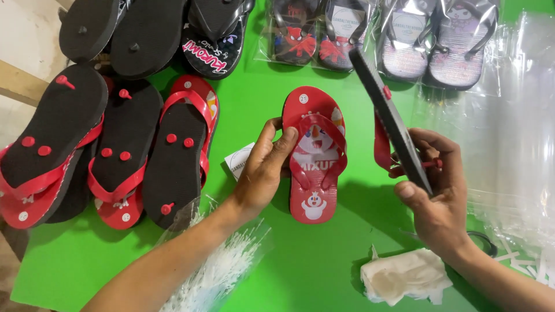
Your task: The person trims excess material from the straps and soles of red children's flip-flops using scissors. They then attach a small white tag to the pair and place the finished flip-flops into a clear plastic packaging bag.
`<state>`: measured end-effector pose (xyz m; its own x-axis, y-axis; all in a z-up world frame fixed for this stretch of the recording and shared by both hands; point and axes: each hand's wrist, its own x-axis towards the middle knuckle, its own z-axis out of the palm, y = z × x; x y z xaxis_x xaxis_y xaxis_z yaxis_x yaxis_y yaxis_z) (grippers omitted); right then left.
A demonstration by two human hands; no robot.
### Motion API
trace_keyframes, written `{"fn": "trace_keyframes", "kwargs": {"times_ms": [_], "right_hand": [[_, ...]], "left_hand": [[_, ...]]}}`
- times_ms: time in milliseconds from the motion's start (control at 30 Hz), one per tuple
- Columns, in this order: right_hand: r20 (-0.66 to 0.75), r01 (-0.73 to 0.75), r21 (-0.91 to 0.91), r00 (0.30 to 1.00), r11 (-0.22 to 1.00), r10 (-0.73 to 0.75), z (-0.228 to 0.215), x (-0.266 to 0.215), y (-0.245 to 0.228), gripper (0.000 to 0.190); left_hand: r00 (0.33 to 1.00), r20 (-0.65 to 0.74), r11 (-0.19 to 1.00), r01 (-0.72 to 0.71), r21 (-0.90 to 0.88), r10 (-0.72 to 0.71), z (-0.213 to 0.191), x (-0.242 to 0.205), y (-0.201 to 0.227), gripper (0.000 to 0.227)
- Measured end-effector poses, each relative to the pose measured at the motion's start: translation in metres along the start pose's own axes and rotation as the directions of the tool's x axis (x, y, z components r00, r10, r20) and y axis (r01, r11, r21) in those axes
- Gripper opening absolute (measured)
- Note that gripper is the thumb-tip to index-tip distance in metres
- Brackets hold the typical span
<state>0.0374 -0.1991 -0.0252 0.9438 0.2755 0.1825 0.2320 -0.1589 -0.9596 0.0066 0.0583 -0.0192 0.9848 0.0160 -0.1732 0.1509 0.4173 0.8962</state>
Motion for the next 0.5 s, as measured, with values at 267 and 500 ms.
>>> {"fn": "trace_keyframes", "kwargs": {"times_ms": [267, 500], "right_hand": [[0.044, -0.145, 0.354, 0.989, 0.924, 0.138, -0.008, 0.008, 0.002, 0.074], [-0.077, -0.153, 0.389, 0.977, 0.909, 0.198, -0.019, 0.02, -0.003, 0.072]], "left_hand": [[0.976, 0.186, 0.994, 0.109, 0.02, -0.111, -0.008, -0.001, -0.011, 0.058], [0.944, 0.31, 0.725, -0.293, 0.623, 0.115, -0.003, -0.007, -0.021, 0.078]]}}
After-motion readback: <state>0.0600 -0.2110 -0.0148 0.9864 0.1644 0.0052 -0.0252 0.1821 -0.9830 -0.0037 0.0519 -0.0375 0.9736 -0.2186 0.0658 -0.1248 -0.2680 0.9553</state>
